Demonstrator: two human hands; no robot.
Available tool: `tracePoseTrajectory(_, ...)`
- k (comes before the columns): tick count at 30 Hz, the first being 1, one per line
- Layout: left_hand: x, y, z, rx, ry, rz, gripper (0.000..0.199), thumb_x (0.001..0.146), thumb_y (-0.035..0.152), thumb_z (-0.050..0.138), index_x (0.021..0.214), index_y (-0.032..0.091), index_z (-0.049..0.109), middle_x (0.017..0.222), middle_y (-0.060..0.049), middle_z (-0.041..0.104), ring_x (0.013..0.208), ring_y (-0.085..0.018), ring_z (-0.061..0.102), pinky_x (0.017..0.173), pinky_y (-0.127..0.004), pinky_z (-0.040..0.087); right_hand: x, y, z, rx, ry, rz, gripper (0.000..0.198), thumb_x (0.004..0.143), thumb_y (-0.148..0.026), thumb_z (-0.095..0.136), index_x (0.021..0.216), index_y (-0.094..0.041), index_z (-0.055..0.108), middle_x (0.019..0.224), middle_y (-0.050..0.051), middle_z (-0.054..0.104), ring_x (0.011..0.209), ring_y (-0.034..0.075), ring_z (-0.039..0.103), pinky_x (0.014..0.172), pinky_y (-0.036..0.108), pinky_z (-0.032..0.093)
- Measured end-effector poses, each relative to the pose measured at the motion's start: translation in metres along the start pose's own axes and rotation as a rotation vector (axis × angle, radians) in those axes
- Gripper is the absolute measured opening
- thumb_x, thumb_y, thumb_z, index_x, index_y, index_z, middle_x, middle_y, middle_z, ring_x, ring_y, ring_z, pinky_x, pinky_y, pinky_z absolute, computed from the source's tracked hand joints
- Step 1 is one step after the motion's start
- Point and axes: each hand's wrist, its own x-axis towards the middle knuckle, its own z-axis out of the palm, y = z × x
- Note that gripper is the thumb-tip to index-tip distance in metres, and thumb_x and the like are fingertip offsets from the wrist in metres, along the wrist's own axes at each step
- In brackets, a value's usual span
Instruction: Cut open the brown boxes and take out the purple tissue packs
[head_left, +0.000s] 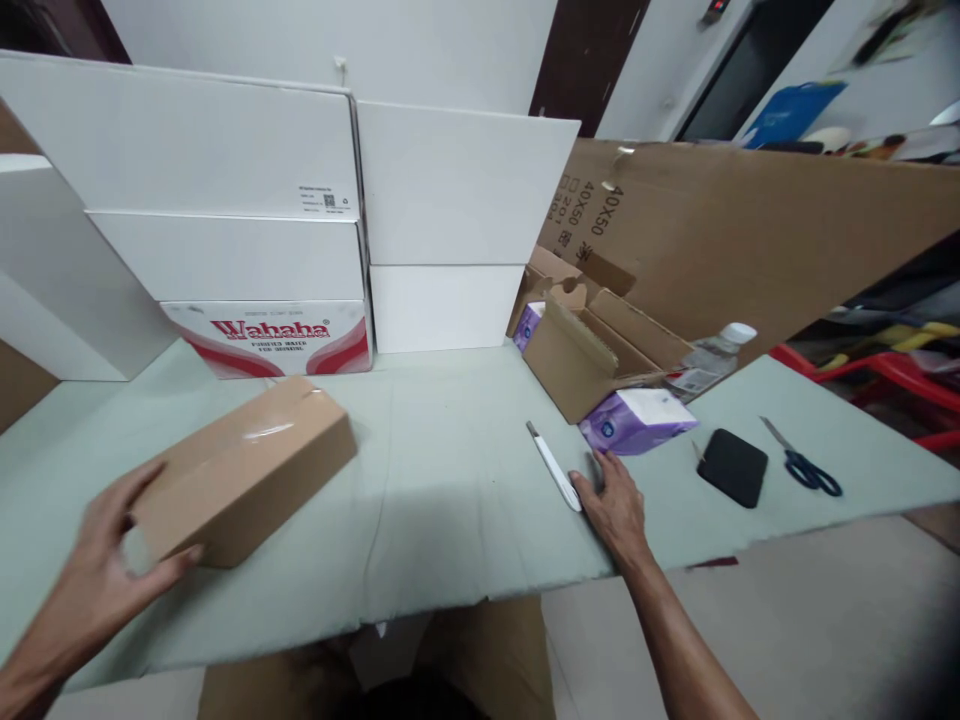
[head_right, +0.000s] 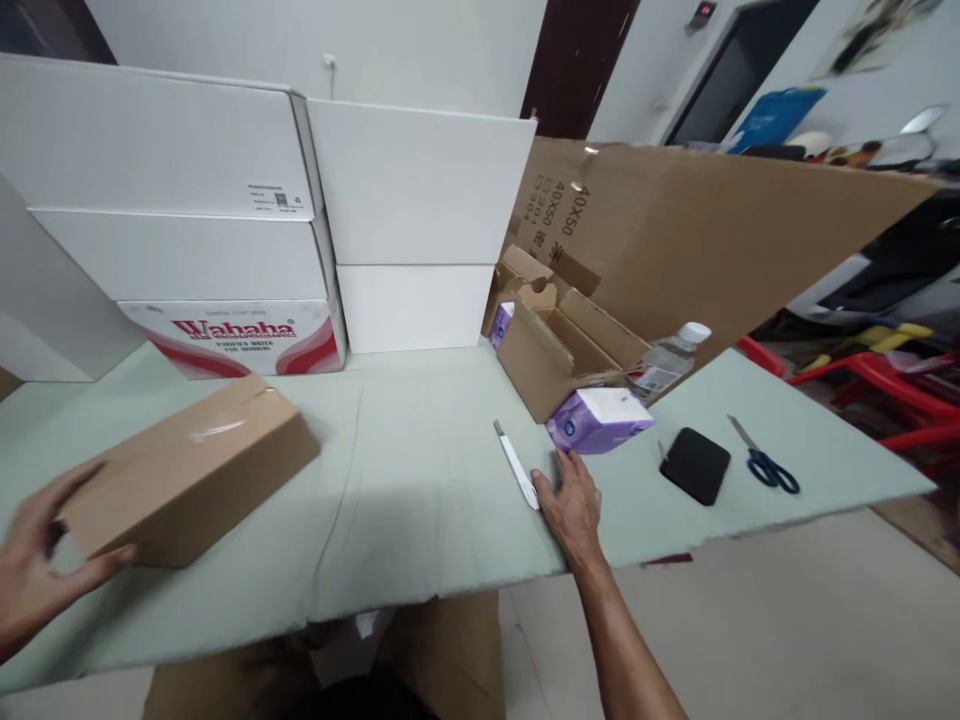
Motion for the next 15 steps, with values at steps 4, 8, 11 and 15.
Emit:
tracePoseTrajectory(4, 0.016, 0.007, 0.056, -0.123, -0.075, 0.061, 0.1, 0.055, 0.057, 0.089, 0.147, 0.044, 0.053, 0.158, -0.005, 0.047, 0.147, -0.051, 0.037, 0.115, -0.075, 0.036, 0.0, -0.001, -0.002, -0.013, 0.019, -0.008, 0.072, 0.087, -0.055, 0.046, 0.139, -0.008, 0.061, 0.151, 0.024, 0.056, 0.138, 0.04, 0.051, 0.112, 0.057, 0.041)
tracePoseTrajectory(8, 0.008, 0.02, 0.09, -0.319, 0.005, -0.008, 0.114, 0.065, 0.051, 0.085, 0.163, 0.03, 0.032, 0.17, -0.014, 0.031, 0.154, -0.047, 0.03, 0.125, -0.066, 0.026, -0.001, -0.001, -0.003, -0.008, 0.027, 0.024, 0.073, 0.085, -0.056, 0.043, 0.134, -0.006, 0.064, 0.148, 0.026, 0.057, 0.137, 0.041, 0.052, 0.112, 0.056, 0.04)
tracePoseTrajectory(11, -0.006, 0.021, 0.106, -0.491, 0.066, -0.038, 0.116, 0.069, 0.048, 0.086, 0.167, 0.03, 0.024, 0.17, -0.014, 0.031, 0.155, -0.045, 0.031, 0.126, -0.062, 0.026, -0.001, 0.0, -0.004, 0.016, 0.067, 0.068, 0.075, 0.083, -0.056, 0.043, 0.134, -0.005, 0.064, 0.15, 0.028, 0.053, 0.141, 0.041, 0.048, 0.113, 0.056, 0.039)
tracePoseTrajectory(15, -0.006, 0.018, 0.117, -0.743, 0.096, -0.068, 0.112, 0.067, 0.05, 0.089, 0.163, 0.033, 0.033, 0.17, -0.011, 0.034, 0.157, -0.041, 0.029, 0.129, -0.056, 0.023, 0.001, 0.003, -0.003, 0.082, 0.088, 0.11, 0.082, 0.08, -0.062, 0.047, 0.139, -0.007, 0.059, 0.158, 0.028, 0.043, 0.144, 0.042, 0.043, 0.114, 0.057, 0.036)
